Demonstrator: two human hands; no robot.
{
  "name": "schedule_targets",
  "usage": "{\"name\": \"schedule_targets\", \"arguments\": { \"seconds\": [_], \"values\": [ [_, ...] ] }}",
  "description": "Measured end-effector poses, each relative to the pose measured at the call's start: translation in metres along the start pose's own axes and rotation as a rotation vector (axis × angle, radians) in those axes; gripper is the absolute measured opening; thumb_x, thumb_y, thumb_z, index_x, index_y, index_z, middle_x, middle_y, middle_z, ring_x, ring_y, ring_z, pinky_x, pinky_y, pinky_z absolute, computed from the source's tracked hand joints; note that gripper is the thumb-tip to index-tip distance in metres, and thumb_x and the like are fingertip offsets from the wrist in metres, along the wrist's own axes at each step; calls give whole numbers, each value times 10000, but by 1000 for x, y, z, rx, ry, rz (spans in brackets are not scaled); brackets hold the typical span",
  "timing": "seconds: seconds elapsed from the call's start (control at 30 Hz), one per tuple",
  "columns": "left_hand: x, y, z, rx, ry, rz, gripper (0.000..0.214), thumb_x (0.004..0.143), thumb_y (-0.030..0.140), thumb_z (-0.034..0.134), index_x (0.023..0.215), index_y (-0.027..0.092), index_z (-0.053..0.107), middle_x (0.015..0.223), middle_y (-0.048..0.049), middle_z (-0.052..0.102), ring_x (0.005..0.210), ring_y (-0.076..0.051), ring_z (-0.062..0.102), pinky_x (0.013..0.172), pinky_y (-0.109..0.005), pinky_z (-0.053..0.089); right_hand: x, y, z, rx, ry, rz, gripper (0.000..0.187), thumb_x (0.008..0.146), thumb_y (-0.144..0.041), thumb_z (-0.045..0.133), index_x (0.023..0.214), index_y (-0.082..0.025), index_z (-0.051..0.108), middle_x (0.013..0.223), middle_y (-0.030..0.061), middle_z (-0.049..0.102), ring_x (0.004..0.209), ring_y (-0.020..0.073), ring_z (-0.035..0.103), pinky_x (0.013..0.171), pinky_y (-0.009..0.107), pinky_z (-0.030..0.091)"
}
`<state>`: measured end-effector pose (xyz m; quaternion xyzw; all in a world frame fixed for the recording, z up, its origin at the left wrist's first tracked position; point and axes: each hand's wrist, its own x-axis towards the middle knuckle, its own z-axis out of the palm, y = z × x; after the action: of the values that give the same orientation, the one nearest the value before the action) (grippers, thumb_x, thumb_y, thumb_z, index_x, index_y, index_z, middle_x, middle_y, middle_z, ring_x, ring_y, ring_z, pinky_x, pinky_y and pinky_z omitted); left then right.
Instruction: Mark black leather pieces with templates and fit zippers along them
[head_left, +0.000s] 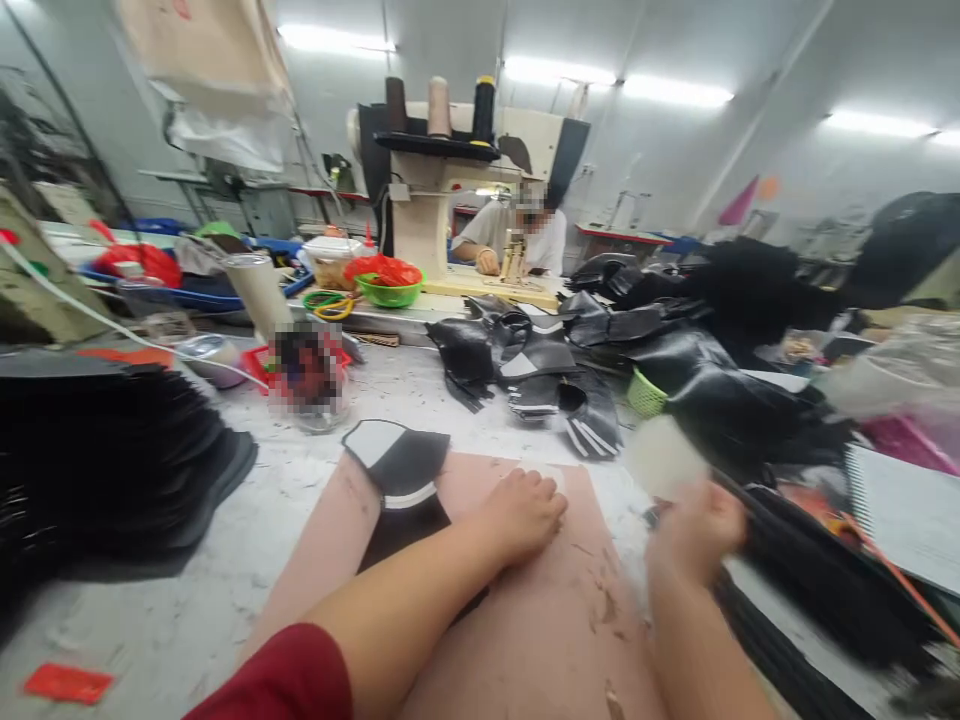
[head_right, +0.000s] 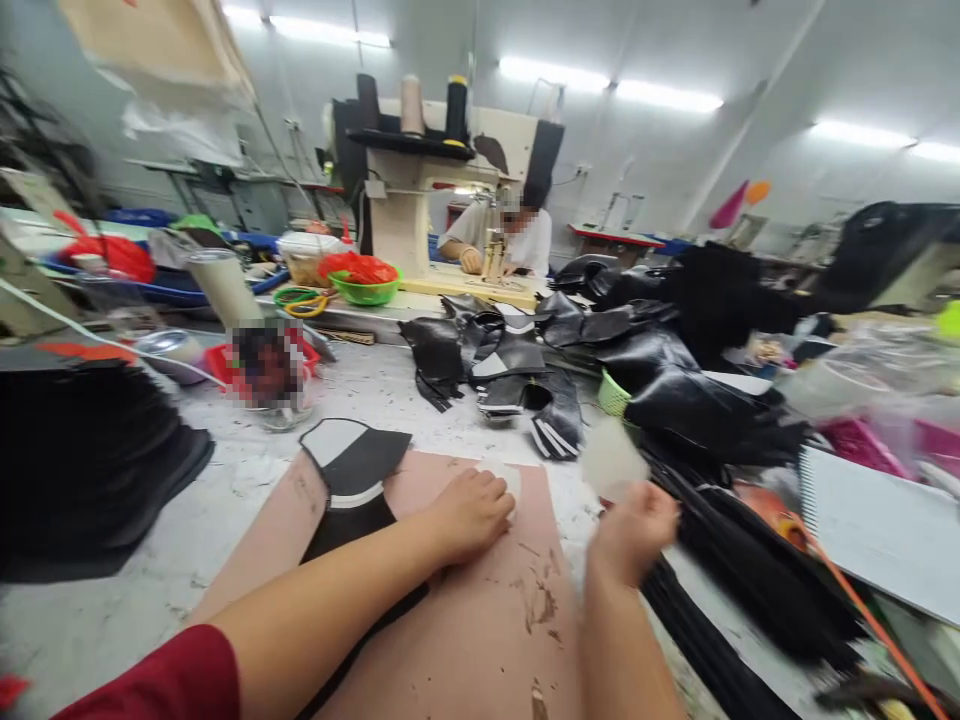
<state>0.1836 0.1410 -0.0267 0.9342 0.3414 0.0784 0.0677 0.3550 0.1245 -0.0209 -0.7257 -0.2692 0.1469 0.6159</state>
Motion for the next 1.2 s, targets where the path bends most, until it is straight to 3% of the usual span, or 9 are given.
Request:
{"name": "schedule_targets", "arguments": {
  "seconds": [0.1, 0.2, 0.33, 0.53, 0.77, 0.9, 1.03, 1.1, 1.2],
  "values": [
    [0, 5, -4, -92, 35, -111, 170, 779, 304, 552, 815, 142, 591, 919, -101, 594, 893, -236, 524, 753, -348, 413, -7, -16, -15, 60, 171, -76, 218, 655, -335, 474, 804, -179, 506, 724, 46, 535, 635, 191, 525, 594, 324, 438],
    [0, 19, -11, -265, 160, -254, 265, 805, 379, 518, 926, 145, 553, 964, -92, 580, 902, -193, 532, 733, -292, 441, -32, -30, -27, -164, -132, -149, 247, 621, -395, 547, 729, -174, 572, 672, 54, 583, 642, 223, 560, 637, 354, 445],
    [-4, 33, -19, -1059, 385, -459, 290, 686, 410, 641, 814, 165, 552, 821, -29, 602, 740, -137, 558, 620, -232, 444, -62, -34, -32, -131, -509, -126, 325, 630, -489, 561, 708, -178, 617, 618, 41, 614, 611, 210, 573, 611, 327, 464],
    [-9, 29, -29, -1600, 451, -620, 167, 554, 249, 694, 549, 142, 567, 531, 17, 551, 557, -117, 512, 596, -276, 432, -69, -27, -27, 96, -657, 21, 373, 601, -507, 641, 736, -159, 628, 683, 45, 632, 608, 179, 559, 557, 287, 479],
    [-60, 15, -50, -1598, 744, -786, 214, 635, 347, 639, 604, 159, 542, 630, 13, 540, 628, -106, 506, 636, -247, 439, -8, -4, -15, 137, -383, 158, 271, 559, -413, 611, 695, -183, 563, 596, 11, 587, 558, 177, 548, 523, 308, 466],
    [-109, 21, -60, -1723, 666, -892, 261, 620, 376, 681, 611, 156, 539, 620, 22, 532, 597, -94, 492, 581, -217, 426, 25, 4, -2, -484, -544, -213, 196, 637, -277, 486, 690, -156, 631, 720, 140, 640, 739, 313, 581, 680, 482, 438],
    [-145, 32, -61, -1731, 672, -1018, 286, 616, 412, 690, 642, 158, 559, 618, 24, 531, 574, -86, 467, 533, -193, 402, -13, -13, 0, -579, -442, -535, 383, 744, -274, 392, 1000, -93, 614, 1161, 247, 522, 1052, 385, 469, 833, 567, 344],
    [-155, 36, -58, -1708, 668, -1032, 286, 625, 419, 684, 636, 160, 562, 616, 26, 527, 578, -87, 466, 525, -186, 402, -55, -23, -6, -384, -654, -426, 409, 766, -402, 424, 1048, -159, 594, 1104, 169, 574, 985, 315, 524, 797, 473, 421],
    [-169, 37, -54, -1647, 603, -1024, 271, 652, 416, 656, 623, 164, 564, 605, 28, 532, 583, -97, 489, 532, -194, 424, -118, -29, -18, -85, -1229, -169, 324, 748, -475, 497, 840, -195, 633, 774, 57, 633, 691, 195, 575, 625, 306, 473]
  ]
}}
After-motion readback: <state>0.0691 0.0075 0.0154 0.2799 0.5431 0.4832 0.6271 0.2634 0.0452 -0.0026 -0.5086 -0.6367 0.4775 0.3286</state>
